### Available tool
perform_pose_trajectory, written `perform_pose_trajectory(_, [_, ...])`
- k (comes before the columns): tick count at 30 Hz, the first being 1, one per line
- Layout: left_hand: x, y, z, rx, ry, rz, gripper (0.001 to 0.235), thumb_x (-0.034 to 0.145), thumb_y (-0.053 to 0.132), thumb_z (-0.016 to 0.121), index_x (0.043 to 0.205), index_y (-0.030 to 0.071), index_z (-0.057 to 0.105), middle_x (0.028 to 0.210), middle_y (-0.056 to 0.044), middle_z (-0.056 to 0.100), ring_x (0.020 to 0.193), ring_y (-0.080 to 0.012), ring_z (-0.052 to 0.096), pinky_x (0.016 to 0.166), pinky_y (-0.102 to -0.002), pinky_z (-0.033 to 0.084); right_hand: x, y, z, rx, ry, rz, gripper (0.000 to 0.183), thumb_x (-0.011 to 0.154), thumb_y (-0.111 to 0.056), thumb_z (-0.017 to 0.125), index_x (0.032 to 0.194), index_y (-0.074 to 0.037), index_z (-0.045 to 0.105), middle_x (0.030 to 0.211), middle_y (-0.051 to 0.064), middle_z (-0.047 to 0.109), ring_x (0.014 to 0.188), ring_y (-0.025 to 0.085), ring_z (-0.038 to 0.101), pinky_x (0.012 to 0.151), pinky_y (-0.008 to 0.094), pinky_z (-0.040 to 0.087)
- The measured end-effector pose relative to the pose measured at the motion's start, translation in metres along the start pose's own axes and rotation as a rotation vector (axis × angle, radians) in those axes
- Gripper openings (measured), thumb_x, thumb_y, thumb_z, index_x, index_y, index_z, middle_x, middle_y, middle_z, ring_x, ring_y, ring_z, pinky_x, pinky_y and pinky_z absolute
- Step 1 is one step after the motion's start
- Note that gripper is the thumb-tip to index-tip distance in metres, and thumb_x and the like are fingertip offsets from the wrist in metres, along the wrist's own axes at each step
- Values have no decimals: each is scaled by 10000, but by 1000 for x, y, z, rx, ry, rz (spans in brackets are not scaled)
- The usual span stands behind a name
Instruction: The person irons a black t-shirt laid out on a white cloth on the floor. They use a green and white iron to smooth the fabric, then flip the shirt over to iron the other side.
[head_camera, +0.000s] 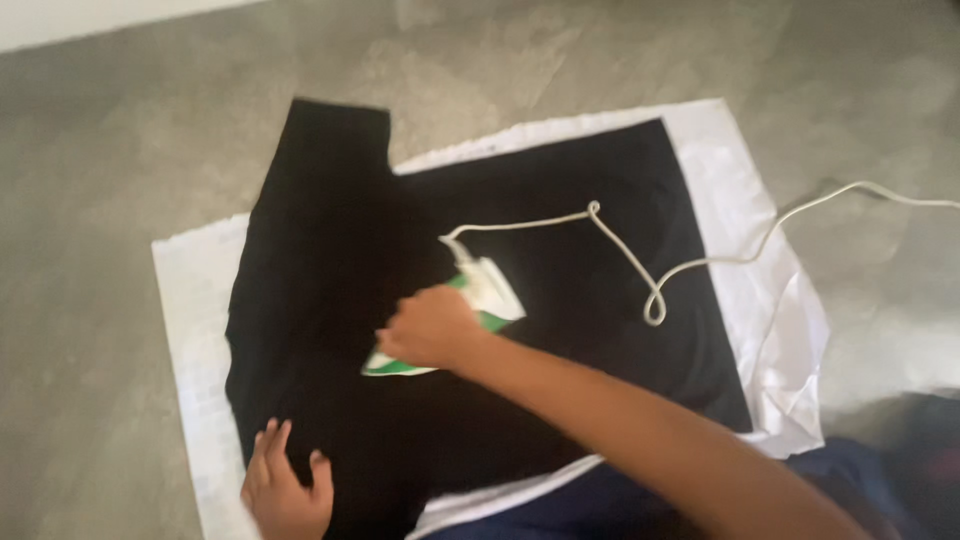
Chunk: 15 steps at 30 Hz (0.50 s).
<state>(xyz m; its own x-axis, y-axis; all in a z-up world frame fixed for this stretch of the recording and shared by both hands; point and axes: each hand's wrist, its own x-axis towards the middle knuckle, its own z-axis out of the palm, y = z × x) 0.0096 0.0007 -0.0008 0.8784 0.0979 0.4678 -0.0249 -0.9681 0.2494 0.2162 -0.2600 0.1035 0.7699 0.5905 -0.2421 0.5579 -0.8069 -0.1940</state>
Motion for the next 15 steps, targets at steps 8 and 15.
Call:
perform_pose_trajectory(8, [3, 18, -6, 12, -57, -133, 607, 896, 302, 635, 1458, 71, 626, 1532, -132, 631, 1436, -359, 582, 1127, -524, 454, -141, 218, 8, -259, -66, 421, 711, 960, -639, 365, 789, -105, 801, 766, 158, 744, 819, 417, 751, 634, 473, 554])
perform_pose_trajectory(15, [4, 25, -7, 13, -48, -162, 554, 914, 272, 621, 1433, 79, 635, 1531, -93, 616, 1468, -308, 541, 1160, -496, 424, -130, 168, 29, -275, -203, 434, 763, 951, -770, 345, 855, -182, 821, 842, 103, 774, 920, 360, 766, 662, 439, 541])
